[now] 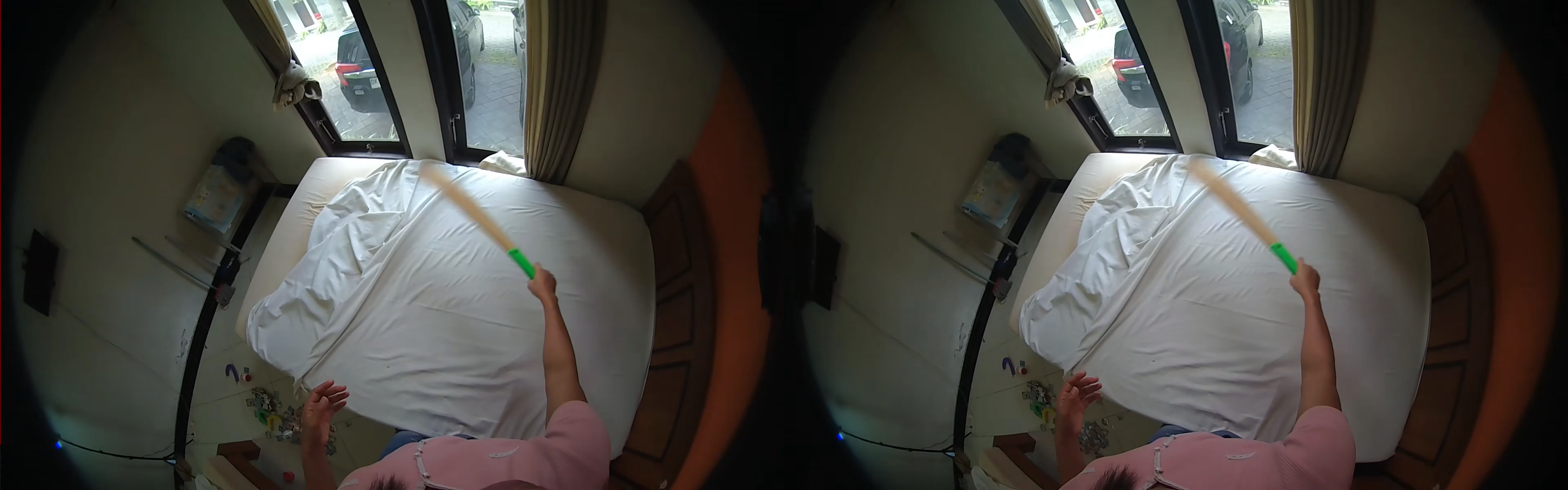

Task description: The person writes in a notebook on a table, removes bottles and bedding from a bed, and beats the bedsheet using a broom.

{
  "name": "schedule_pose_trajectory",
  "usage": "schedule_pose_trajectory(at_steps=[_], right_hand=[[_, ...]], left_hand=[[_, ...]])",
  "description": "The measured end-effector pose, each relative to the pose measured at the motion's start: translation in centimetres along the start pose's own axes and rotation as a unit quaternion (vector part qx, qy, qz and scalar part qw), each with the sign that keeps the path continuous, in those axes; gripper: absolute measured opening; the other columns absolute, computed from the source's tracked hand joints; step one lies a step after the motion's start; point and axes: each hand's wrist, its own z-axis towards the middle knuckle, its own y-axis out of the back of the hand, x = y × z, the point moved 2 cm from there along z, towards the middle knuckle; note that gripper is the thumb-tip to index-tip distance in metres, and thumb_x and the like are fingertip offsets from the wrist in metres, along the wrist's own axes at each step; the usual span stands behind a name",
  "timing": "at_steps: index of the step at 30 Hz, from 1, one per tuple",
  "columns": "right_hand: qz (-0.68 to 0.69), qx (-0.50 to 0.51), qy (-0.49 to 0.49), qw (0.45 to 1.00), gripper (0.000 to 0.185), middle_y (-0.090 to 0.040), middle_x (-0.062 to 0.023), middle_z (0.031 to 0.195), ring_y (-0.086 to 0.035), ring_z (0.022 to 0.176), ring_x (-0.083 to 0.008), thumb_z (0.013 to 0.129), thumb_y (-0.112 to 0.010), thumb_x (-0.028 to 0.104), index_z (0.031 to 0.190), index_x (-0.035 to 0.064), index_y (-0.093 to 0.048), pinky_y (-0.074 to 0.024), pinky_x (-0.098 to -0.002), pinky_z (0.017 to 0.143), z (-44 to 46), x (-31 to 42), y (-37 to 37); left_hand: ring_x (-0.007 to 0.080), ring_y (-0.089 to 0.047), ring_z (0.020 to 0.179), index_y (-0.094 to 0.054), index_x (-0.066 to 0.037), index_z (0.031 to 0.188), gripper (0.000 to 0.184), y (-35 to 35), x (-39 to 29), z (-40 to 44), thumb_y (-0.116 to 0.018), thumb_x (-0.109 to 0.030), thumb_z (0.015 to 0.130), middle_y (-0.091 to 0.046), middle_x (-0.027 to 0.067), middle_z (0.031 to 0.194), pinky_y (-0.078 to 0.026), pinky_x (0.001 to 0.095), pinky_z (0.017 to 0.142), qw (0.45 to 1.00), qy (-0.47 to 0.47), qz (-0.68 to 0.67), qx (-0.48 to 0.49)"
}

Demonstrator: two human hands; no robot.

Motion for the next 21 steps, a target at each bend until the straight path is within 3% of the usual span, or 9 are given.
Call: schedule_pose_trajectory(at_steps=[5,6,8,9,10,11,15,18,21], right_hand=[[0.085,-0.181,-0.230,0.952,0.026,-0.062,-0.0195,0.082,-0.061,0.074,-0.0361,0.076,-0.052,0.011,0.100,0.0033,-0.043,-0.0489,-0.0463,0.066,1.3,-2.9,2.7],[0.083,-0.183,-0.229,0.953,0.026,-0.062,-0.0195,0.082,-0.061,0.074,-0.0361,0.076,-0.052,0.011,0.100,0.0033,-0.043,-0.0489,-0.0463,0.066,1.3,-2.7,2.3],[0.289,-0.081,-0.399,0.867,0.030,-0.061,-0.0188,0.086,-0.062,0.078,-0.0329,0.078,-0.051,0.012,0.104,0.0021,-0.041,-0.0498,-0.0451,0.067,-0.1,-3.4,-1.0],[0.232,-0.088,-0.401,0.882,0.034,-0.061,-0.0181,0.088,-0.061,0.082,-0.0323,0.077,-0.050,0.013,0.108,0.0023,-0.041,-0.0502,-0.0439,0.068,-0.3,-5.0,-7.0],[0.182,0.031,-0.357,0.916,0.032,-0.061,-0.0182,0.090,-0.061,0.083,-0.0317,0.076,-0.050,0.011,0.106,0.0016,-0.045,-0.0508,-0.0411,0.068,0.1,-9.1,-17.6],[0.142,0.319,-0.281,0.894,0.028,-0.061,-0.0176,0.093,-0.061,0.085,-0.0286,0.073,-0.050,0.010,0.100,0.0021,-0.051,-0.0501,-0.0402,0.070,-4.6,-4.1,-12.3],[-0.037,0.288,0.074,0.954,0.026,-0.062,-0.0176,0.083,-0.062,0.077,-0.0329,0.067,-0.056,0.011,0.093,0.0068,-0.053,-0.0489,-0.0436,0.069,-14.9,3.1,-12.8],[-0.013,0.193,0.103,0.976,0.025,-0.060,-0.0177,0.072,-0.059,0.071,-0.0380,0.065,-0.055,0.011,0.090,0.0081,-0.051,-0.0467,-0.0471,0.064,-16.8,3.6,-9.1],[0.030,0.049,-0.062,0.996,0.021,-0.060,-0.0179,0.071,-0.058,0.068,-0.0385,0.069,-0.054,0.010,0.090,0.0085,-0.050,-0.0445,-0.0488,0.060,-16.1,-0.6,-5.1]], left_hand=[[0.0260,-0.054,0.103,-0.042,-0.002,0.120,0.044,1.3,0.6,-1.0,-0.052,-0.027,0.086,-0.054,0.0150,0.111,-0.041,0.0361,0.087,0.998,0.014,-0.041,-0.034],[0.0260,-0.054,0.103,-0.042,-0.002,0.120,0.044,1.5,0.7,-1.0,-0.052,-0.027,0.086,-0.054,0.0150,0.111,-0.041,0.0361,0.087,0.998,0.014,-0.044,-0.034],[0.0259,-0.053,0.104,-0.040,-0.004,0.123,0.047,1.9,1.1,-0.8,-0.050,-0.032,0.086,-0.053,0.0145,0.113,-0.042,0.0386,0.087,0.999,0.011,-0.026,-0.042],[0.0259,-0.053,0.104,-0.040,-0.004,0.123,0.047,1.7,1.2,-0.5,-0.050,-0.032,0.086,-0.053,0.0145,0.113,-0.042,0.0386,0.087,0.999,0.013,-0.028,-0.041],[0.0257,-0.053,0.104,-0.041,-0.004,0.122,0.045,1.1,1.2,0.2,-0.050,-0.029,0.087,-0.053,0.0146,0.112,-0.042,0.0374,0.087,0.998,0.010,-0.045,-0.035],[0.0255,-0.053,0.104,-0.042,-0.003,0.121,0.043,0.4,1.2,1.0,-0.050,-0.027,0.087,-0.054,0.0147,0.112,-0.041,0.0361,0.088,0.998,0.007,-0.062,-0.030],[0.0248,-0.053,0.104,-0.042,-0.003,0.122,0.042,-2.8,0.3,4.4,-0.049,-0.026,0.087,-0.054,0.0146,0.112,-0.041,0.0351,0.089,0.997,-0.002,-0.035,0.076],[0.0237,-0.054,0.103,-0.042,-0.002,0.121,0.042,-4.0,0.1,5.6,-0.049,-0.026,0.087,-0.054,0.0140,0.112,-0.041,0.0343,0.089,0.994,-0.005,-0.023,0.109],[0.0257,-0.054,0.103,-0.041,-0.004,0.122,0.044,-4.3,0.6,5.9,-0.050,-0.028,0.086,-0.054,0.0149,0.112,-0.041,0.0372,0.089,0.994,0.002,-0.013,0.108]])
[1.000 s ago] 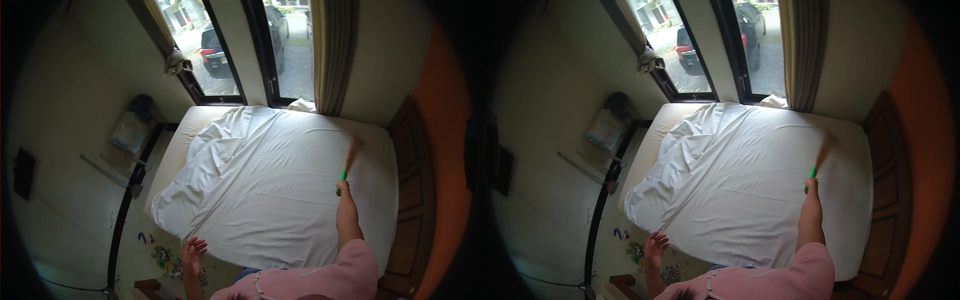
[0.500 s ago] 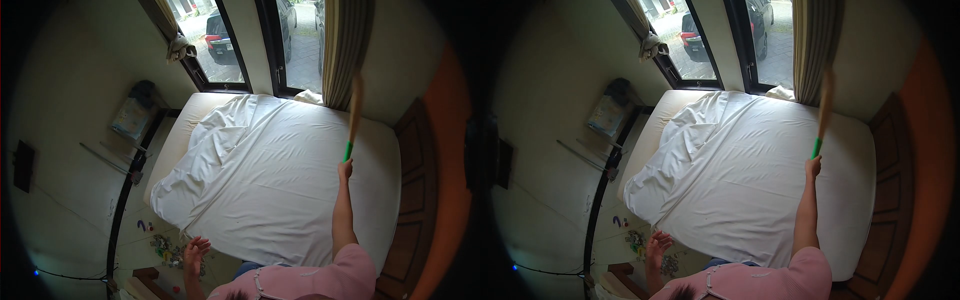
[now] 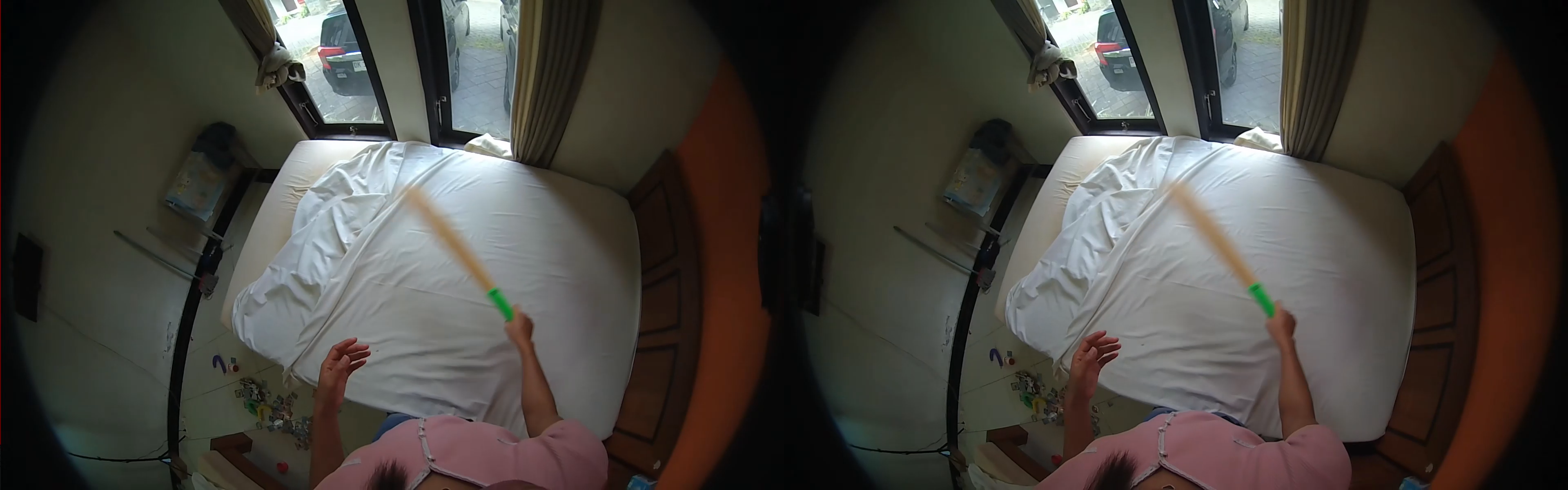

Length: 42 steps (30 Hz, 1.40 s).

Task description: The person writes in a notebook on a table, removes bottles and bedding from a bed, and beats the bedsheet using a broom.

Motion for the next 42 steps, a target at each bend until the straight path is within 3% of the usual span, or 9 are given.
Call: schedule_pose_trajectory(at_steps=[8,10,13,18,25,30,32,38,42], right_hand=[[0.336,-0.108,-0.414,0.839,0.024,-0.060,-0.0168,0.077,-0.062,0.071,-0.0335,0.075,-0.052,0.012,0.095,0.0024,-0.044,-0.0507,-0.0438,0.067,1.1,-8.3,0.8],[0.096,0.038,-0.289,0.952,0.026,-0.059,-0.0167,0.090,-0.060,0.081,-0.0291,0.078,-0.051,0.015,0.095,-0.0035,-0.047,-0.0509,-0.0393,0.064,-2.3,-11.9,-10.7],[0.122,0.333,-0.182,0.917,0.031,-0.061,-0.0180,0.086,-0.061,0.080,-0.0308,0.070,-0.052,0.012,0.100,0.0088,-0.055,-0.0474,-0.0437,0.070,-14.8,-4.1,-8.2],[-0.026,0.173,0.093,0.980,0.024,-0.060,-0.0190,0.072,-0.058,0.069,-0.0384,0.064,-0.055,0.010,0.087,0.0088,-0.052,-0.0460,-0.0470,0.062,-20.5,-3.9,-4.9],[0.062,-0.208,-0.275,0.937,0.015,-0.060,-0.0181,0.072,-0.060,0.066,-0.0366,0.074,-0.051,0.010,0.086,0.0024,-0.048,-0.0464,-0.0464,0.058,-16.7,-16.1,6.1],[0.178,-0.121,-0.405,0.889,0.018,-0.059,-0.0144,0.071,-0.060,0.053,-0.0274,0.075,-0.050,0.009,0.091,0.0017,-0.047,-0.0491,-0.0410,0.047,-22.0,-20.0,-6.1],[0.070,0.190,-0.220,0.954,0.032,-0.061,-0.0206,0.081,-0.062,0.073,-0.0329,0.071,-0.055,0.013,0.100,0.0002,-0.051,-0.0497,-0.0440,0.062,-28.2,-18.0,-9.9],[-0.017,0.138,-0.023,0.990,0.023,-0.060,-0.0210,0.076,-0.058,0.074,-0.0394,0.066,-0.056,0.015,0.088,0.0097,-0.053,-0.0462,-0.0483,0.063,-32.7,-10.3,-4.0],[0.002,-0.034,-0.156,0.987,0.017,-0.060,-0.0199,0.072,-0.058,0.072,-0.0405,0.071,-0.054,0.013,0.087,0.0080,-0.051,-0.0446,-0.0499,0.063,-28.6,-13.4,1.3]], left_hand=[[0.0167,-0.059,0.089,-0.056,-0.002,0.094,0.017,-1.6,4.5,1.1,-0.049,-0.016,0.089,-0.062,0.0096,0.093,-0.045,0.0302,0.082,0.997,-0.006,0.015,-0.077],[0.0134,-0.059,0.084,-0.057,-0.003,0.083,0.017,-2.7,5.5,1.7,-0.051,-0.018,0.088,-0.063,0.0081,0.086,-0.046,0.0284,0.077,0.992,-0.017,0.092,-0.083],[0.0101,-0.057,0.081,-0.057,-0.002,0.084,0.016,-4.4,7.4,1.7,-0.052,-0.017,0.088,-0.063,0.0065,0.085,-0.044,0.0240,0.075,0.993,-0.023,0.117,-0.027],[0.0079,-0.056,0.075,-0.058,-0.001,0.078,0.021,-6.7,8.4,0.1,-0.050,-0.017,0.090,-0.063,0.0057,0.081,-0.042,0.0216,0.067,0.990,-0.037,0.127,0.051],[0.0093,-0.055,0.065,-0.055,-0.006,0.065,0.034,-5.2,9.3,-4.1,-0.046,-0.026,0.091,-0.056,0.0018,0.061,-0.039,0.0236,0.061,0.989,-0.021,0.145,0.008],[0.0045,-0.035,0.048,-0.039,-0.011,0.058,0.036,-3.9,10.1,-6.5,-0.050,-0.025,0.089,-0.038,-0.0039,0.053,-0.037,0.0223,0.052,0.991,0.004,0.128,-0.030],[0.0026,-0.032,0.048,-0.048,-0.007,0.074,0.015,-4.1,10.5,-7.2,-0.057,-0.013,0.085,-0.036,-0.0057,0.054,-0.030,0.0182,0.049,0.991,-0.001,0.118,-0.068],[0.0026,-0.024,0.051,-0.044,-0.004,0.110,0.038,-5.9,10.2,-9.0,-0.057,0.007,0.075,-0.024,-0.0066,0.058,-0.024,0.0171,0.050,0.983,-0.045,0.176,0.018],[0.0032,-0.022,0.053,-0.045,-0.004,0.111,0.034,-5.9,10.6,-10.0,-0.049,0.005,0.078,-0.023,-0.0061,0.060,-0.022,0.0175,0.050,0.986,-0.053,0.157,0.019]])
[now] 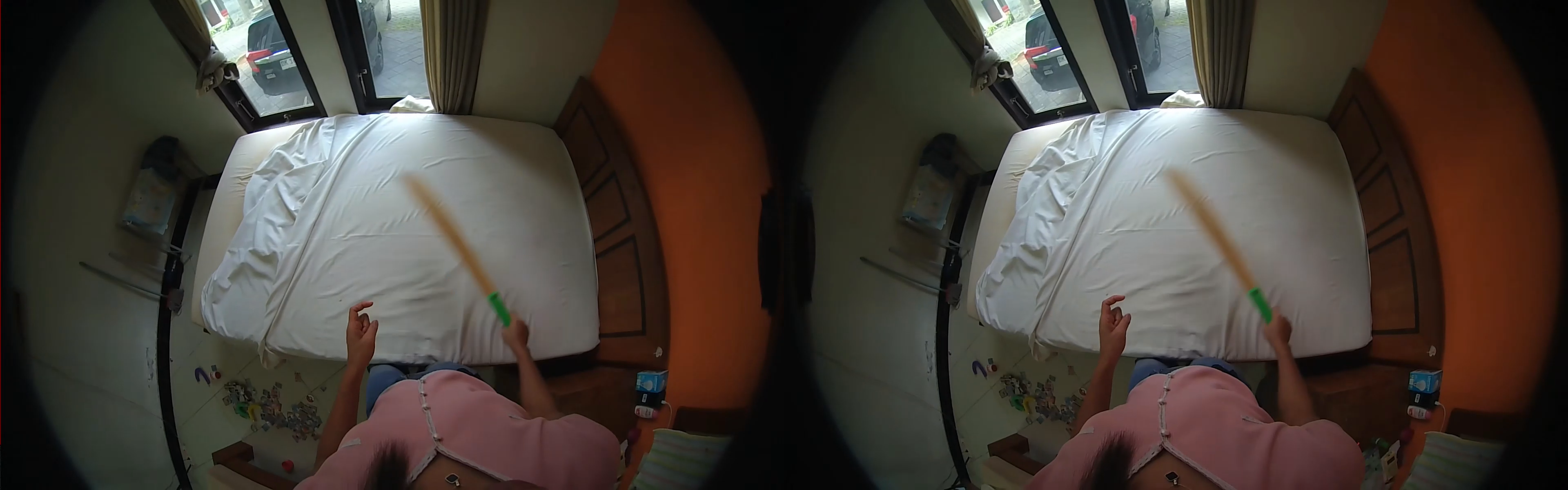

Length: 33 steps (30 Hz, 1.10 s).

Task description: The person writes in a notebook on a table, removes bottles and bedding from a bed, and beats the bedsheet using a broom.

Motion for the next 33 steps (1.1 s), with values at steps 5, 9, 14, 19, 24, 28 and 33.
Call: schedule_pose_trajectory(at_steps=[5,9,14,19,24,28,33], right_hand=[[0.161,-0.087,-0.144,0.973,0.015,-0.058,-0.0182,0.070,-0.060,0.063,-0.0317,0.073,-0.047,0.004,0.087,-0.0014,-0.048,-0.0478,-0.0421,0.053,4.5,-0.2,2.2],[0.089,0.120,-0.161,0.976,0.028,-0.061,-0.0181,0.080,-0.063,0.071,-0.0297,0.070,-0.052,0.007,0.097,0.0008,-0.050,-0.0514,-0.0406,0.061,0.3,-1.7,-7.3],[-0.076,0.186,0.176,0.964,0.027,-0.061,-0.0174,0.082,-0.060,0.079,-0.0362,0.064,-0.057,0.012,0.090,0.0080,-0.055,-0.0469,-0.0454,0.066,-11.6,0.8,-8.3],[0.025,-0.009,-0.012,1.000,0.024,-0.060,-0.0220,0.080,-0.057,0.080,-0.0408,0.068,-0.056,0.012,0.091,0.0062,-0.054,-0.0447,-0.0478,0.065,-11.1,-2.5,-5.0],[0.265,-0.100,-0.273,0.919,0.021,-0.059,-0.0215,0.071,-0.062,0.061,-0.0334,0.068,-0.053,0.009,0.086,-0.0027,-0.050,-0.0486,-0.0422,0.053,-11.9,-0.9,-4.1],[0.078,0.204,-0.097,0.971,0.020,-0.062,-0.0167,0.075,-0.064,0.070,-0.0285,0.063,-0.060,0.009,0.080,-0.0016,-0.057,-0.0495,-0.0415,0.058,-21.2,2.6,-12.7],[-0.023,0.200,0.168,0.965,0.025,-0.060,-0.0189,0.076,-0.059,0.072,-0.0385,0.062,-0.061,0.011,0.086,0.0085,-0.053,-0.0454,-0.0477,0.060,-31.2,7.0,-15.1]], left_hand=[[0.0030,-0.022,0.054,-0.047,-0.005,0.105,0.028,1.3,0.2,-1.4,-0.047,0.004,0.078,-0.023,-0.0066,0.061,-0.022,0.0182,0.051,0.999,-0.004,-0.034,-0.015],[0.0026,-0.027,0.054,-0.049,-0.006,0.091,0.014,3.0,1.1,-2.3,-0.052,0.001,0.079,-0.028,-0.0065,0.060,-0.026,0.0188,0.051,0.995,0.036,-0.097,0.008],[0.0034,-0.034,0.055,-0.039,-0.012,0.066,0.025,6.6,3.0,-4.6,-0.060,-0.007,0.080,-0.031,-0.0061,0.058,-0.032,0.0195,0.053,0.990,0.050,-0.133,-0.028],[0.0041,-0.032,0.053,-0.025,-0.015,0.059,0.044,11.2,3.5,-6.6,-0.063,-0.012,0.081,-0.030,-0.0059,0.056,-0.033,0.0206,0.053,0.993,0.054,-0.094,-0.037],[0.0050,-0.030,0.051,-0.024,-0.015,0.059,0.042,16.1,4.1,-9.5,-0.056,-0.015,0.087,-0.029,-0.0049,0.054,-0.030,0.0212,0.050,0.978,0.071,-0.182,-0.069],[0.0056,-0.027,0.047,-0.024,-0.015,0.059,0.040,20.1,4.6,-12.0,-0.051,-0.016,0.089,-0.030,-0.0036,0.052,-0.029,0.0216,0.046,0.973,0.062,-0.217,-0.040],[0.0047,-0.028,0.047,-0.024,-0.015,0.059,0.042,23.5,4.3,-15.6,-0.055,-0.017,0.087,-0.030,-0.0042,0.053,-0.029,0.0210,0.046,0.981,0.094,-0.168,0.000]])
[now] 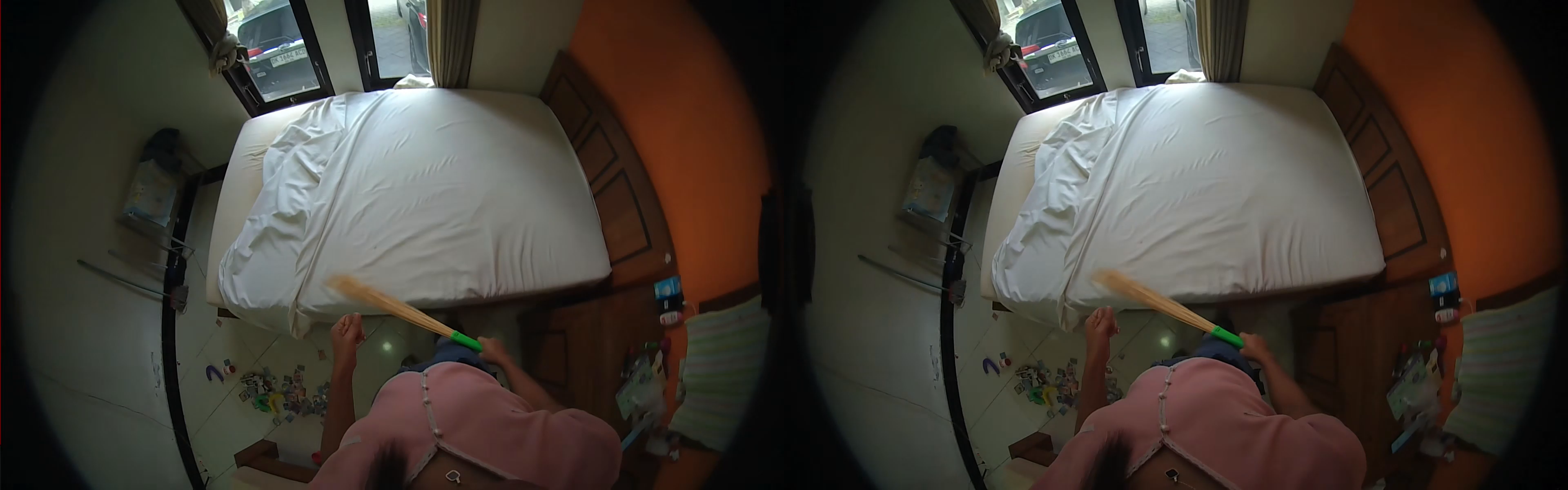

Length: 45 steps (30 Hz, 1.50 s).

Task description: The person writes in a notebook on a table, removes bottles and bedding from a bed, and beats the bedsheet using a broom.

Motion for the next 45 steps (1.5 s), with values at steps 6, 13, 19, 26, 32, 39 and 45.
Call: schedule_pose_trajectory(at_steps=[6,13,19,26,32,39,45], right_hand=[[0.047,-0.144,-0.160,0.975,0.024,-0.059,-0.0201,0.076,-0.055,0.078,-0.0426,0.064,-0.059,0.012,0.085,0.0081,-0.050,-0.0443,-0.0489,0.066,-6.2,-3.2,3.3],[0.359,-0.203,-0.351,0.841,0.018,-0.055,-0.0136,0.058,-0.058,0.046,-0.0232,0.067,-0.058,0.007,0.078,-0.0042,-0.048,-0.0451,-0.0359,0.039,-7.5,-5.2,-2.6],[-0.028,-0.013,-0.091,0.995,0.028,-0.061,-0.0188,0.077,-0.060,0.077,-0.0368,0.066,-0.057,0.014,0.092,0.0070,-0.054,-0.0466,-0.0467,0.065,-12.2,2.2,-4.3],[0.115,-0.300,-0.278,0.905,0.018,-0.059,-0.0173,0.069,-0.061,0.070,-0.0334,0.065,-0.056,0.006,0.082,0.0041,-0.051,-0.0475,-0.0421,0.061,-13.5,-4.8,0.8],[0.224,-0.095,-0.363,0.899,0.017,-0.059,-0.0156,0.067,-0.062,0.064,-0.0280,0.068,-0.056,0.010,0.082,0.0008,-0.053,-0.0485,-0.0416,0.055,-13.2,-6.9,-3.0],[-0.074,-0.017,-0.060,0.995,0.025,-0.059,-0.0203,0.077,-0.057,0.077,-0.0410,0.062,-0.060,0.013,0.084,0.0072,-0.050,-0.0450,-0.0497,0.065,-13.9,1.4,1.4],[0.112,-0.284,-0.117,0.945,0.024,-0.058,-0.0210,0.072,-0.059,0.070,-0.0396,0.064,-0.059,0.010,0.085,0.0041,-0.050,-0.0454,-0.0470,0.060,-2.5,3.8,6.7]], left_hand=[[0.0038,-0.030,0.048,-0.026,-0.016,0.060,0.041,3.5,1.5,-2.7,-0.061,-0.014,0.082,-0.031,-0.0050,0.054,-0.032,0.0207,0.047,0.998,0.023,0.049,0.006],[0.0038,-0.031,0.049,-0.028,-0.016,0.063,0.038,3.6,2.1,-4.0,-0.061,-0.010,0.080,-0.033,-0.0053,0.056,-0.032,0.0207,0.048,0.998,0.030,0.032,0.033],[0.0033,-0.030,0.049,-0.028,-0.015,0.063,0.038,2.6,1.5,-4.4,-0.061,-0.010,0.080,-0.032,-0.0058,0.056,-0.032,0.0206,0.048,0.999,0.010,0.004,0.048],[0.0030,-0.031,0.049,-0.029,-0.016,0.063,0.038,4.2,1.5,-5.3,-0.061,-0.010,0.080,-0.032,-0.0061,0.056,-0.032,0.0203,0.047,1.000,0.002,0.000,0.029],[0.0033,-0.031,0.048,-0.028,-0.016,0.063,0.038,6.0,2.0,-6.2,-0.061,-0.009,0.081,-0.033,-0.0060,0.055,-0.032,0.0206,0.047,0.999,0.000,-0.049,-0.005],[0.0031,-0.031,0.048,-0.028,-0.016,0.063,0.038,6.6,2.0,-7.0,-0.061,-0.009,0.081,-0.033,-0.0059,0.055,-0.032,0.0209,0.047,0.998,0.001,-0.068,-0.014],[0.0032,-0.030,0.048,-0.028,-0.017,0.063,0.038,8.0,1.6,-8.2,-0.061,-0.010,0.081,-0.033,-0.0059,0.055,-0.032,0.0207,0.048,0.997,-0.007,-0.066,-0.031]])
